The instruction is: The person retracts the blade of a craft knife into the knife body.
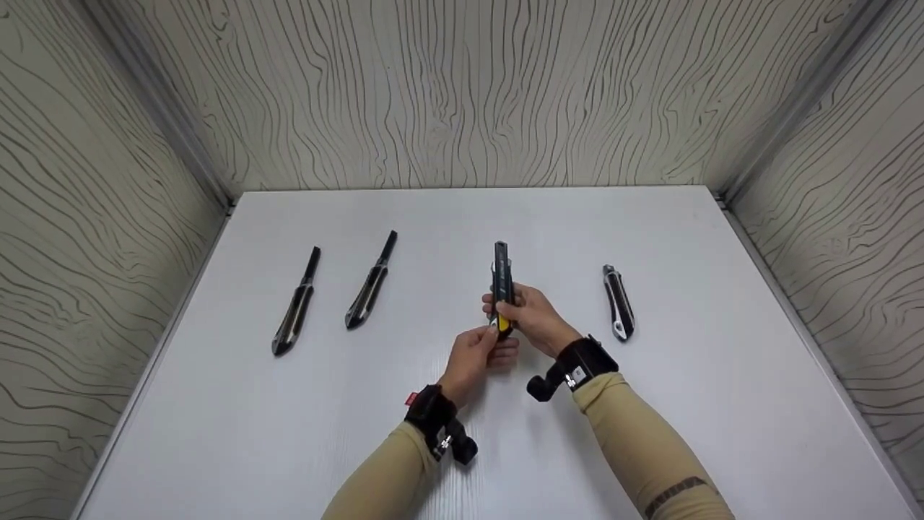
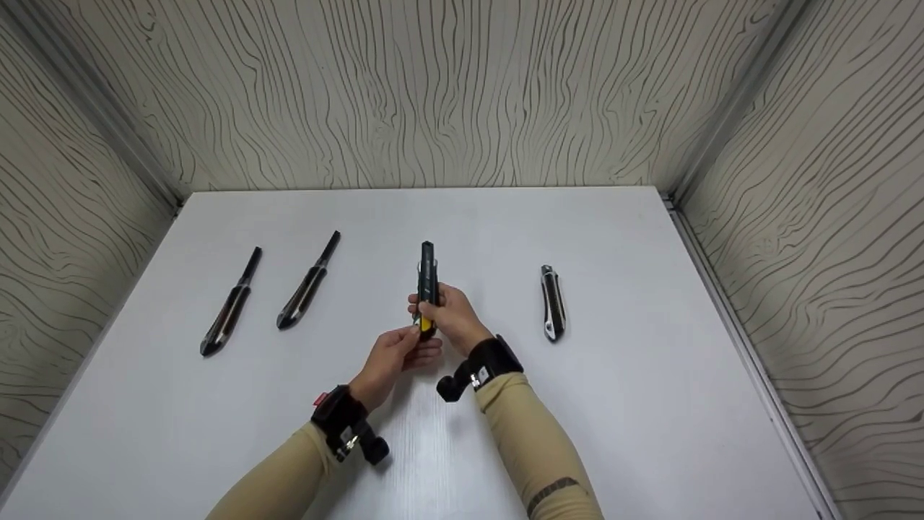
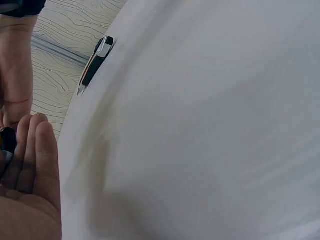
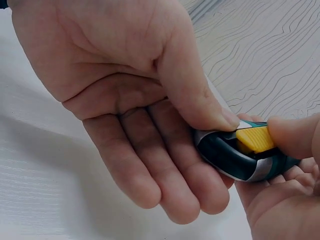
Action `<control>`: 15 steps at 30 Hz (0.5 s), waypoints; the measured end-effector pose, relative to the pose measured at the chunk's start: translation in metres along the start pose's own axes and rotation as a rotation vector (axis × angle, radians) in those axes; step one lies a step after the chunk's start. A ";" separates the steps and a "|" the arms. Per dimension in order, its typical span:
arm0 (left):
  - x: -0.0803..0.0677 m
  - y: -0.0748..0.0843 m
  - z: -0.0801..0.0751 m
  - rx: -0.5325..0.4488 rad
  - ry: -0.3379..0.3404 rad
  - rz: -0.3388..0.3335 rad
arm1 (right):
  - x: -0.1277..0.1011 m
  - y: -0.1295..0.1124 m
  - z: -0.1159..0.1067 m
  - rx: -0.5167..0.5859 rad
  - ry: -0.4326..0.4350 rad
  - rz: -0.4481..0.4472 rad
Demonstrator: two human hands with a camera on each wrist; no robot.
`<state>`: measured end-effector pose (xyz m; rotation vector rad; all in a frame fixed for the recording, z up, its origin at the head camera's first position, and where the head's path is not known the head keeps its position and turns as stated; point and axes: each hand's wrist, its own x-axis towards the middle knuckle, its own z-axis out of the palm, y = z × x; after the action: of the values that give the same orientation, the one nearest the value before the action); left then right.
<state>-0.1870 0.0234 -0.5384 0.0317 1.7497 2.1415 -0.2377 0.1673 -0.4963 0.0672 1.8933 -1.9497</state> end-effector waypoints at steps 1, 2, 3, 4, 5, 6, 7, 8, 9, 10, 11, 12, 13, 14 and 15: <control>0.000 0.000 0.000 0.000 0.002 0.000 | 0.000 0.000 0.000 -0.001 -0.003 -0.003; 0.000 0.000 0.000 -0.001 0.003 0.000 | 0.000 0.000 0.000 -0.003 -0.005 -0.004; 0.000 0.000 0.000 -0.003 0.003 0.001 | 0.000 0.001 0.000 -0.007 -0.006 -0.005; 0.000 0.001 0.000 -0.001 0.005 0.002 | 0.000 0.001 0.000 -0.012 -0.007 -0.005; 0.000 0.001 0.001 -0.003 0.006 0.002 | 0.000 0.000 -0.001 -0.018 -0.008 -0.005; 0.000 0.002 0.001 -0.006 0.005 0.003 | 0.000 0.000 -0.001 -0.028 -0.012 -0.006; 0.000 0.002 0.002 -0.011 0.006 0.001 | -0.001 0.000 -0.002 -0.039 -0.019 -0.006; 0.000 0.002 0.002 -0.012 0.005 0.001 | -0.001 -0.001 -0.002 -0.050 -0.024 -0.007; 0.000 0.002 0.003 -0.015 0.005 -0.004 | -0.001 -0.002 -0.003 -0.062 -0.029 -0.007; 0.000 0.001 0.003 -0.018 0.003 -0.008 | -0.001 -0.002 -0.004 -0.074 -0.033 -0.008; 0.000 0.001 0.004 -0.021 0.001 -0.010 | -0.002 -0.003 -0.005 -0.088 -0.039 -0.011; 0.000 0.001 0.004 -0.025 -0.003 -0.012 | -0.002 -0.003 -0.006 -0.106 -0.043 -0.017; 0.000 0.000 0.004 -0.025 -0.005 -0.014 | -0.003 -0.003 -0.006 -0.119 -0.041 -0.018; 0.000 0.000 0.004 -0.025 -0.007 -0.015 | -0.003 -0.004 -0.007 -0.133 -0.035 -0.017; 0.000 0.000 0.005 -0.027 -0.009 -0.016 | -0.003 -0.004 -0.007 -0.147 -0.030 -0.018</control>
<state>-0.1862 0.0280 -0.5376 0.0201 1.7101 2.1495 -0.2379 0.1752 -0.4920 -0.0217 2.0177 -1.8057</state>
